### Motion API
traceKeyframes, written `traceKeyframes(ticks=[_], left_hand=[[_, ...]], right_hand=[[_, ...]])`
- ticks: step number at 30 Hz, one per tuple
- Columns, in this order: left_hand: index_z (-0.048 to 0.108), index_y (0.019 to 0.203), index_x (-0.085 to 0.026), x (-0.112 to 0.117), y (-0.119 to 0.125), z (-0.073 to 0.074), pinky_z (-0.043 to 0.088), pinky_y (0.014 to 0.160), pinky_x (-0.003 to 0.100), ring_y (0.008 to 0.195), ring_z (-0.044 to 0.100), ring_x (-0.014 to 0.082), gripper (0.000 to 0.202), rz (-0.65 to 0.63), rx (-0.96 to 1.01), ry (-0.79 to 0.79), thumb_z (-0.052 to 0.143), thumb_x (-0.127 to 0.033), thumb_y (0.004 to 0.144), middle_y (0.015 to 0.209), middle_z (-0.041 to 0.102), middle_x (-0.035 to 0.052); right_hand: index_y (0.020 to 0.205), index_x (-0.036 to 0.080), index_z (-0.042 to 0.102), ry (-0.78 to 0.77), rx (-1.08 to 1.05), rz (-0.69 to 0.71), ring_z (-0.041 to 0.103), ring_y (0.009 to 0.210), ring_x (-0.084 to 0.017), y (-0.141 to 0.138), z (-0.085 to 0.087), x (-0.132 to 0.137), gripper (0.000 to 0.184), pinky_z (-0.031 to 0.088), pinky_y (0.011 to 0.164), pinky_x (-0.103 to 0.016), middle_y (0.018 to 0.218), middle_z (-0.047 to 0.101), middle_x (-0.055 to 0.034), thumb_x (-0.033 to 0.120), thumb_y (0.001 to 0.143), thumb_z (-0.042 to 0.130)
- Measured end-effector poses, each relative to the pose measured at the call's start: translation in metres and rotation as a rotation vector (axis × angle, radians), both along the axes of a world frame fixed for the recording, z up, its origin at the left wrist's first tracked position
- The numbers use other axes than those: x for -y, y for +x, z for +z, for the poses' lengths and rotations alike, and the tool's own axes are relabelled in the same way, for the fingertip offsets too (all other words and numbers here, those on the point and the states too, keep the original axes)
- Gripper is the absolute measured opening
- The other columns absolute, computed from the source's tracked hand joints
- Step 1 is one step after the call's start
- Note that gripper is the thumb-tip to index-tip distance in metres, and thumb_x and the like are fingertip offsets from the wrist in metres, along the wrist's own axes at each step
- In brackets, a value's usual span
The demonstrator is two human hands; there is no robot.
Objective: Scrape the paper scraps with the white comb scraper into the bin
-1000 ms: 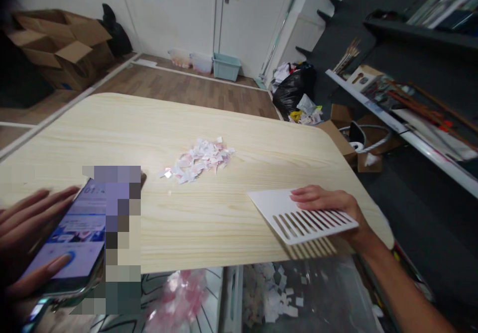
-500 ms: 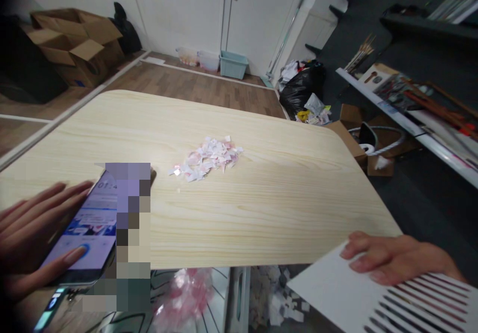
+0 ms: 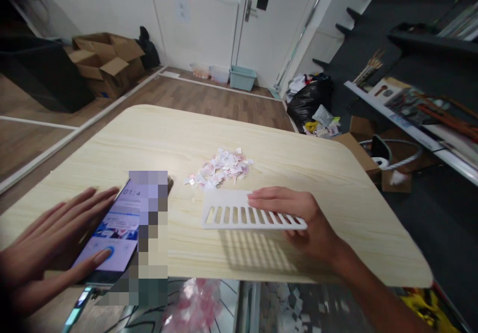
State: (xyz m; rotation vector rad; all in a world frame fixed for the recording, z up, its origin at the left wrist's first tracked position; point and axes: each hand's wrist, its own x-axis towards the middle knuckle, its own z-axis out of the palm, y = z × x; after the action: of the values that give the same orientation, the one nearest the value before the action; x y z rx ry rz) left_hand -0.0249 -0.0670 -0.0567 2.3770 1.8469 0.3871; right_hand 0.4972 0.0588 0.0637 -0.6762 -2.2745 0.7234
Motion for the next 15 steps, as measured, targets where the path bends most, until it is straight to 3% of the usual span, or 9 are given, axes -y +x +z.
traceKeyframes(ticks=[4,11,15], left_hand=[[0.011,0.199,-0.059,0.001,0.005,0.004,0.030,0.154,0.082,0.191,0.032,0.0477,0.103,0.003,0.030,0.008,0.065,-0.076,0.113,0.207,0.034,-0.0065],[0.012,0.198,-0.061,0.001,0.004,0.004,0.031,0.154,0.081,0.191,0.032,0.0468,0.100,0.019,0.052,0.013,0.063,-0.076,0.113,0.208,0.034,-0.0073],[0.011,0.198,-0.062,0.000,0.004,0.004,0.029,0.153,0.084,0.192,0.029,0.0466,0.102,0.025,0.063,-0.001,0.064,-0.076,0.112,0.208,0.031,-0.0082]], right_hand=[[0.149,0.040,0.096,-0.034,0.062,0.002,0.095,0.126,-0.032,0.014,0.001,0.002,0.067,0.075,0.116,-0.043,0.137,0.097,-0.0113,0.089,0.113,0.067],[0.144,0.039,0.098,-0.036,0.032,-0.055,0.096,0.121,-0.031,0.026,0.008,0.007,0.062,0.075,0.113,-0.038,0.133,0.098,-0.0102,0.086,0.113,0.072],[0.141,0.036,0.099,-0.114,0.004,0.059,0.097,0.116,-0.029,0.024,0.008,0.003,0.062,0.075,0.109,-0.034,0.125,0.099,-0.0111,0.085,0.111,0.075]])
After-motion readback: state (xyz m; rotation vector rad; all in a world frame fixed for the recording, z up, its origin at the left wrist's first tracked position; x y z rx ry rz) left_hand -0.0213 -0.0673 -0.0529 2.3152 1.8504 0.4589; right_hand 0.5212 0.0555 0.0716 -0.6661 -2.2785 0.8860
